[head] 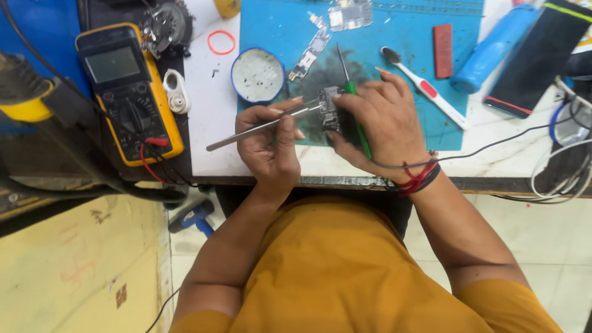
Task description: The person uses a soldering iron and tweezers to work on a small circuit board placed on a blue mat. They repeatedly apply the soldering iron to specific points on the board while holding it steady with tweezers. The person briefly opens a drawer to retrieve a small container before continuing the soldering process.
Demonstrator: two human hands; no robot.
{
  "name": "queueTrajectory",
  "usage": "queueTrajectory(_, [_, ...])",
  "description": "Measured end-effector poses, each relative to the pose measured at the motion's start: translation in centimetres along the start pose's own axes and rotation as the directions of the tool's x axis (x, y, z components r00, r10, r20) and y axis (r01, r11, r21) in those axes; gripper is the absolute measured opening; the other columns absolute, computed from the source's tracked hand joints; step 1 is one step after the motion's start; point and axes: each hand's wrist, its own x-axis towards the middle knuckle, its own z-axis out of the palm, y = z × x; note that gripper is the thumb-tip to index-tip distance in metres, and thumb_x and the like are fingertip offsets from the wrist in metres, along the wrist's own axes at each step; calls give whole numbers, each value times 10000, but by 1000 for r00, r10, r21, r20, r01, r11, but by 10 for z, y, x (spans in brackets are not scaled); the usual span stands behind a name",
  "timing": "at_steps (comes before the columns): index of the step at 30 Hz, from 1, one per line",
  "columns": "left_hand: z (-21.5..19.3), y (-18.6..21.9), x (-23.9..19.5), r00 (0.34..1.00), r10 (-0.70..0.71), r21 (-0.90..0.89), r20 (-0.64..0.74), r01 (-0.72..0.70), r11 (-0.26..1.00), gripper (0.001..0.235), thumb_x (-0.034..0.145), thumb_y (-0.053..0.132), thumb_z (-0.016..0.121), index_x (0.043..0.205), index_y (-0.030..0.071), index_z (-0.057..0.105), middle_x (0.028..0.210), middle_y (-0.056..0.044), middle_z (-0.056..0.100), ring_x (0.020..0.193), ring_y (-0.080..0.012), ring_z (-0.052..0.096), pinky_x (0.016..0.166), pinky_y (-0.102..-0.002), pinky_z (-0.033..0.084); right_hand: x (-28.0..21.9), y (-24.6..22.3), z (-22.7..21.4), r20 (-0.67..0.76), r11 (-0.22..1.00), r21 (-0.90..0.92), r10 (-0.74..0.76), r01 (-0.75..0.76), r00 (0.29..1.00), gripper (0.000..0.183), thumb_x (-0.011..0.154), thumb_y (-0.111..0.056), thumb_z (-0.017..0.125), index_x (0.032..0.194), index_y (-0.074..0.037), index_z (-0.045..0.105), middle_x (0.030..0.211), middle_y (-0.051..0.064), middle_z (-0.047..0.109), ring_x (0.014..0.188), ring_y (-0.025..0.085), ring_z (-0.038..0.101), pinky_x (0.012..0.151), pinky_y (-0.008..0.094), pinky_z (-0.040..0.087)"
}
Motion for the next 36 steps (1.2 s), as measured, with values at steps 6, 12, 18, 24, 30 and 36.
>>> queueTrajectory(6, [3, 1, 4, 1000, -12, 8, 13, 12, 1000, 202, 1102, 14, 584, 1235, 21, 432, 1206, -252, 689, 814, -101, 642, 716, -213, 548, -3, 8, 4, -6, 1000, 6, -4, 4, 1000, 576, 860, -295, 828, 1336, -64, 598, 1357, 141, 656, 1347, 356, 558, 1207, 564, 311])
queueTrajectory(12, [8, 0, 3, 986, -116, 135, 123, 100, 986, 179, 1089, -11, 604, 1209, 11, 473, 1198, -189, 719, 782, -47, 606, 699, -192, 520, -26, 1, 3, -134, 986, 61, 162, -155, 978, 587, 1001, -302, 775, 1444, -14, 520, 1342, 163, 645, 1264, 341, 594, 1114, 486, 425])
queueTrajectory(18, [12, 6, 10, 973, -137, 259, 184, 87, 962, 102, 1093, -1, 595, 1154, 6, 514, 1120, -127, 742, 742, -27, 578, 645, -186, 489, -64, -17, 19, -262, 822, 504, 438, -266, 860, 430, 1034, -200, 576, 1401, 12, 500, 1144, 154, 639, 956, 192, 641, 858, 311, 528])
queueTrajectory(24, [18, 17, 16, 963, -141, 486, 230, 12, 874, 69, 1047, 26, 640, 1070, 1, 580, 1005, -89, 773, 691, -60, 636, 592, -223, 492, -87, -20, 30, -317, 845, 443, 461, -300, 829, 118, 1023, -36, 704, 1128, 14, 687, 878, 108, 724, 721, 147, 683, 666, 245, 507])
queueTrajectory(30, [20, 20, 20, 955, -106, 515, 278, -55, 856, 65, 1052, 37, 645, 1059, 11, 586, 1024, -103, 760, 858, -160, 772, 712, -261, 605, -89, -17, 38, -340, 794, 535, 514, -288, 787, 133, 940, 18, 763, 996, 19, 643, 856, 100, 704, 642, 98, 640, 592, 212, 481])
queueTrajectory(36, [20, 19, 20, 950, -110, 531, 293, -66, 845, 56, 1045, 28, 644, 1039, 14, 590, 1027, -101, 757, 874, -180, 784, 717, -272, 623, -90, -14, 38, -317, 797, 532, 499, -284, 807, 133, 936, 13, 761, 967, 10, 631, 848, 98, 704, 632, 100, 643, 581, 218, 488])
